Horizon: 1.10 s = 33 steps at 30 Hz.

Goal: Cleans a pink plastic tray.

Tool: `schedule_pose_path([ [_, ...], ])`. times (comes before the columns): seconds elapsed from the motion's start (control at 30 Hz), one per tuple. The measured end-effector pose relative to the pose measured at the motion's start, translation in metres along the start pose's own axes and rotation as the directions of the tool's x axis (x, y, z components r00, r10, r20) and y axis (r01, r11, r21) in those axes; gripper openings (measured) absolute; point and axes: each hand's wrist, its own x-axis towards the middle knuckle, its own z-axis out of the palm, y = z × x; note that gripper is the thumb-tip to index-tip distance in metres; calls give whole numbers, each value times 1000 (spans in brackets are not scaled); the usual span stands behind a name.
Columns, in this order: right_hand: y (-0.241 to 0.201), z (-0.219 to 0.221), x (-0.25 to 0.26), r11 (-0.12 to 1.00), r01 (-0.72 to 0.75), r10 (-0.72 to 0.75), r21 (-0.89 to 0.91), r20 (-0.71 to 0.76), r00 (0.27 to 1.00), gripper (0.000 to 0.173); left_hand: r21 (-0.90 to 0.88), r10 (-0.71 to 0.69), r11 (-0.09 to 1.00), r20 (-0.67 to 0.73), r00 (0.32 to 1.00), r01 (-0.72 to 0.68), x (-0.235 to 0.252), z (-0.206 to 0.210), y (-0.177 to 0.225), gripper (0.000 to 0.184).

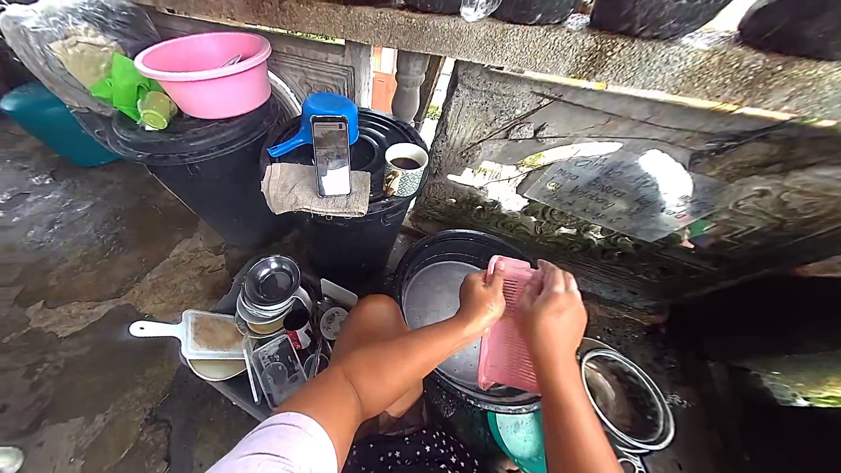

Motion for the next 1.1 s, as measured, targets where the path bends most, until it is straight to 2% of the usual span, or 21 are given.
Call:
schedule_pose_path([
  [0.1,1,19,-54,920,320,-332,-226,-17,943,49,-159,-104,984,-142,984,81,17,-5,-1,57],
  [0.17,30,29,-76,912,378,-404,-162,-188,895,48,-287,-187,949,-184,965,129,21,-7,-1,62],
  [0.2,51,35,-79,924,379,-371,-40,-324,870,48,-348,-229,925,-183,956,155,20,-7,1,64],
  [0.23,69,41,-80,926,354,-267,127,-442,856,50,-402,-277,896,-172,945,189,16,-6,4,66],
  [0.27,82,44,-80,892,311,-104,329,-519,848,52,-452,-324,862,-145,935,229,11,-3,5,70],
  [0.3,91,44,-77,811,257,89,526,-544,834,50,-495,-363,827,-107,926,267,6,0,5,73],
  [0.37,98,34,-62,570,80,445,818,-389,807,51,-576,-383,757,-8,924,309,1,6,4,76],
  [0.43,95,22,-56,339,-100,633,935,-148,760,50,-633,-355,708,66,932,315,-7,11,-2,81],
  [0.5,68,15,-58,211,-211,744,954,-16,668,47,-668,-346,670,106,932,325,-10,16,-5,82],
  [0.6,13,17,-78,165,-312,759,936,81,646,57,-644,-351,696,83,933,319,-6,20,-8,85],
  [0.67,14,18,-76,139,-308,766,941,95,635,59,-605,-359,726,71,931,326,-6,20,-11,88],
  [0.7,28,13,-68,129,-280,767,951,83,637,59,-592,-362,732,83,929,338,-10,19,-11,88],
  [0.83,120,-16,-23,178,-50,658,983,-80,749,45,-557,-249,774,167,954,300,-34,19,-8,80],
  [0.9,131,-16,-21,190,22,643,982,-141,753,43,-590,-203,765,159,966,258,-40,26,-7,78],
  [0.97,88,-10,-35,145,-38,661,989,-68,748,43,-613,-199,757,110,974,224,-30,30,-4,80],
  [1.03,40,14,-56,69,-149,721,986,54,691,47,-607,-235,763,57,970,221,-12,27,-6,82],
  [1.1,24,28,-65,129,-200,763,971,32,646,52,-581,-272,775,50,961,249,-4,22,-14,83],
])
